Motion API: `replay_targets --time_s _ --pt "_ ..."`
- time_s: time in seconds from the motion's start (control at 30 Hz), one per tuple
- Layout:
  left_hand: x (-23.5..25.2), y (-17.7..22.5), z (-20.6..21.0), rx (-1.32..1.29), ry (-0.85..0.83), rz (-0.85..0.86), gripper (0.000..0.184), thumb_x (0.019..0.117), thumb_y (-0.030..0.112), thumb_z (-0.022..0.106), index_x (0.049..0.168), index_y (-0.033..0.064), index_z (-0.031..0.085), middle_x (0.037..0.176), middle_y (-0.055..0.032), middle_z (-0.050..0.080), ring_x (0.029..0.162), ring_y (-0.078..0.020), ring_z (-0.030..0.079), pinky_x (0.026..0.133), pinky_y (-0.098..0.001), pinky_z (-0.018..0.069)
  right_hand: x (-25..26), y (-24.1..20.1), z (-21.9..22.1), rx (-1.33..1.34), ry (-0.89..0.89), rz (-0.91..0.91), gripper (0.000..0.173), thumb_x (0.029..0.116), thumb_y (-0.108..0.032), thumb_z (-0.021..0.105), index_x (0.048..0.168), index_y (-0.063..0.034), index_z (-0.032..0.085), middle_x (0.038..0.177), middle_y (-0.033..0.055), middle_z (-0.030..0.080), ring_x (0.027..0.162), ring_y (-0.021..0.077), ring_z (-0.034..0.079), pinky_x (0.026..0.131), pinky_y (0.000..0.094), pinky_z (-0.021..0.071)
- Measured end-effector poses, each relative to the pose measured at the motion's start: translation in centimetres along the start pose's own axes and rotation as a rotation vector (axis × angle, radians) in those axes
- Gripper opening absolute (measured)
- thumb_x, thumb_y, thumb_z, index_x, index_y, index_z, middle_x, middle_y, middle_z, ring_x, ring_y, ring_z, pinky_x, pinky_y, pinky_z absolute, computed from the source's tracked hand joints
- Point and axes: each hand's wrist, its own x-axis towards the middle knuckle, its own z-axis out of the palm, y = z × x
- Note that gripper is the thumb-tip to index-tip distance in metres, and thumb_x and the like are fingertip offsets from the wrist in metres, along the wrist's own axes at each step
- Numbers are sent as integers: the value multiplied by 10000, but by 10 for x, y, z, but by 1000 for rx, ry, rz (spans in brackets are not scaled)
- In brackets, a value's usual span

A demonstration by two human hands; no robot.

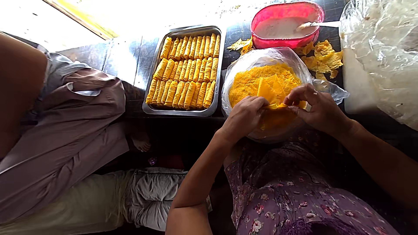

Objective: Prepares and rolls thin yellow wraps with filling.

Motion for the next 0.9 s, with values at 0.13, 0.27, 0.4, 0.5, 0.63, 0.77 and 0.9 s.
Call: replay_targets --time_s 0.13,0.27,0.4,0.5,0.63,0.77,0.9 --pt "7 -2 -3 8 -25 -132 86 932 75 706 955 17 765 931 -126 670 923 -267 634 847 -402 517 7 6 -1 37 -8 68 271 880 -8 683 1139 -11 603 980 84 702 885 138 674 832 262 563" --pt "13 -1 -1 31 -25 -193 91 930 58 695 955 7 767 886 -139 665 906 -286 644 843 -415 514 11 13 1 20 19 67 233 894 -25 710 1109 21 634 974 129 671 871 194 639 807 306 540" --pt "16 5 6 99 73 -176 212 915 40 714 1120 -14 704 933 -176 658 890 -323 655 836 -444 545 10 13 6 -137 84 -123 112 942 -52 636 977 -1 728 986 155 720 977 295 674 904 393 532" --pt "8 14 11 186 162 -74 96 924 -13 680 1016 -23 707 921 -167 661 876 -313 663 797 -412 558 -1 7 15 -298 114 -258 185 931 -26 587 953 -26 771 966 161 714 953 332 665 834 420 536" --pt "-4 10 19 285 184 35 110 960 22 642 990 5 746 995 -155 719 937 -291 699 847 -362 574 -12 8 22 -432 151 -252 212 992 -121 592 1062 -45 776 1036 152 726 948 329 654 760 431 479" --pt "-1 10 11 309 107 38 141 954 13 649 1067 -10 729 1044 -176 715 965 -329 702 861 -401 576 -4 4 19 -383 126 -169 206 999 -84 584 1051 -44 779 1030 155 729 930 333 667 768 438 506" --pt "11 1 3 247 69 36 106 960 -20 616 989 -13 718 934 -161 718 883 -318 704 810 -406 571 11 7 12 -260 66 -52 203 996 -84 590 1015 -47 789 1006 147 739 919 326 670 816 437 526"
